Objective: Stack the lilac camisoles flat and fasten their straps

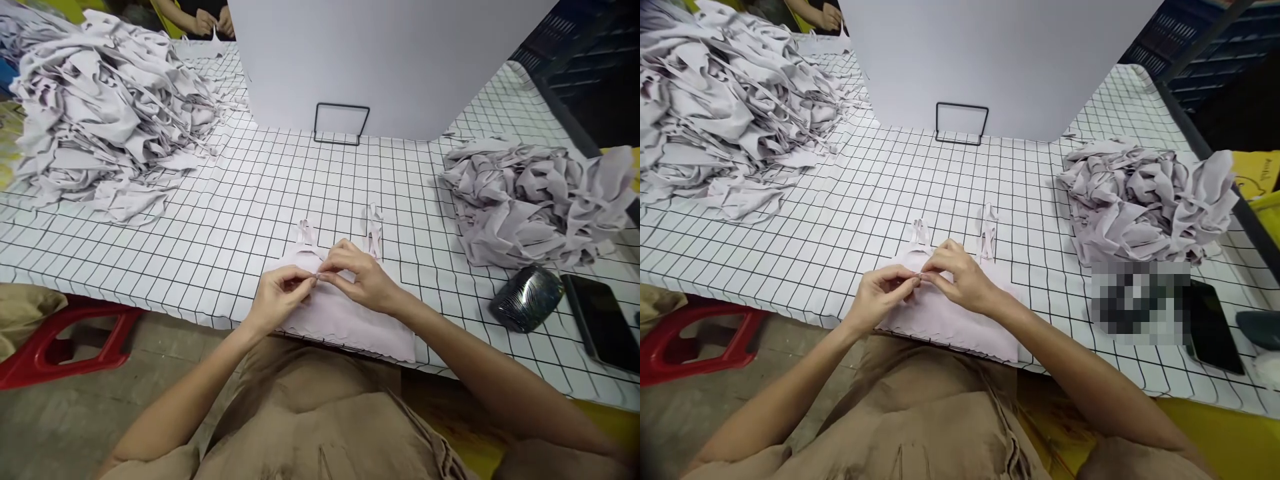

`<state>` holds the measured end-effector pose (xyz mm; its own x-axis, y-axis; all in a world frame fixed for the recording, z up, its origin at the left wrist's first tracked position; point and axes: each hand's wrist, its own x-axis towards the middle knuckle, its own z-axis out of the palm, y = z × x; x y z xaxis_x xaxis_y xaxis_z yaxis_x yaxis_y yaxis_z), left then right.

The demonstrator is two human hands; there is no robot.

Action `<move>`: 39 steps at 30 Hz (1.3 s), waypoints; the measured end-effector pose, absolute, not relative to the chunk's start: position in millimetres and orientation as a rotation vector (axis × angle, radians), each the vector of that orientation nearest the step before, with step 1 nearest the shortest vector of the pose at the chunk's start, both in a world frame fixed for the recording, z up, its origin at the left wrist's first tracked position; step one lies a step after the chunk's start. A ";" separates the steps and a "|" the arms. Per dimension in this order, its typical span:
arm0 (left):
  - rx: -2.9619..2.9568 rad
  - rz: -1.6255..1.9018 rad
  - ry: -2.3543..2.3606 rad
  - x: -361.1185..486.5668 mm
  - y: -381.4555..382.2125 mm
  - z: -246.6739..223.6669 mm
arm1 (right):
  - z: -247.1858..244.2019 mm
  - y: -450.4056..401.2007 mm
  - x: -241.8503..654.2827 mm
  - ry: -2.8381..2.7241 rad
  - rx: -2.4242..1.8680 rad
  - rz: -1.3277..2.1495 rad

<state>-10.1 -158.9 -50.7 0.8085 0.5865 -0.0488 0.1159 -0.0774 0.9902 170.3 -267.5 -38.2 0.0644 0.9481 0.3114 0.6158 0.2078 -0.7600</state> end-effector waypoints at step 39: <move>2.286 0.495 0.567 -13.1 -141.4 -93.1 | -70.6 -245.6 163.5 -1.668 -1.642 0.584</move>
<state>-13.1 -141.4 -93.1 0.8297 0.5276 0.1825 0.2515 -0.6451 0.7216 163.5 -245.6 -70.6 0.0628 0.9829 0.1729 0.6605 0.0889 -0.7456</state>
